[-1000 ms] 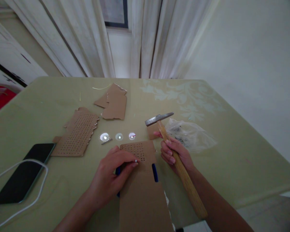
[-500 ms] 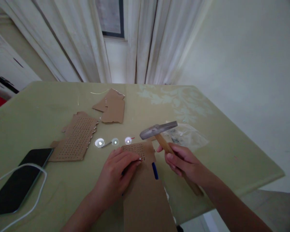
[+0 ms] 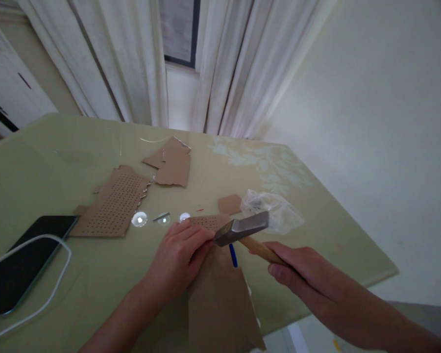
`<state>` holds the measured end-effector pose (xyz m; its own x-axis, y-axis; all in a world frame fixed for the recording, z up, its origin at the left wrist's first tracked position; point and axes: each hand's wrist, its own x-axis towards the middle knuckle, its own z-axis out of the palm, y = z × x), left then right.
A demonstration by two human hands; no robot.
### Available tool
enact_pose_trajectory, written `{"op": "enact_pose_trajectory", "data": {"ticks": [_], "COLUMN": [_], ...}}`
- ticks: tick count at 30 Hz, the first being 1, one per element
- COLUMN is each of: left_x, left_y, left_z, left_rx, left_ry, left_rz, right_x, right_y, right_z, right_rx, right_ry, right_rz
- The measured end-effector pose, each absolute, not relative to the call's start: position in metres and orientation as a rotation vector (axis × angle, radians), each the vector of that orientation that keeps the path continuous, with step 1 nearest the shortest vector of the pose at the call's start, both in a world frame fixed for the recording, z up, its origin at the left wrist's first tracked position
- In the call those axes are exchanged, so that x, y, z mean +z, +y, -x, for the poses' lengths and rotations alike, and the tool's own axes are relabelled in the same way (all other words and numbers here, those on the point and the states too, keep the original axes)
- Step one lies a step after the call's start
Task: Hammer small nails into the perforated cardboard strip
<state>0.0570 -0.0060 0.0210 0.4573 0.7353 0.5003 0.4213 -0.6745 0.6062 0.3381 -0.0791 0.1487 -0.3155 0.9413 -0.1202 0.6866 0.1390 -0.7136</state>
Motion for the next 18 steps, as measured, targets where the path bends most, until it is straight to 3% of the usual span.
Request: {"op": "enact_pose_trajectory", "data": {"ticks": [7,18], "left_x": [0.021,0.022], "left_y": [-0.005,-0.004], "left_z": [-0.058,-0.059], "left_rx": [1.114,1.091], "left_ry": [0.947,0.943], "left_rz": [-2.313,-2.328], "right_x": [0.173,0.165], "right_y": [-0.081,-0.072], "right_z": [-0.328,-0.328], "right_rx": [0.892,0.903], "right_ry": [-2.195,-2.172], "right_rz": [1.802,1.778]}}
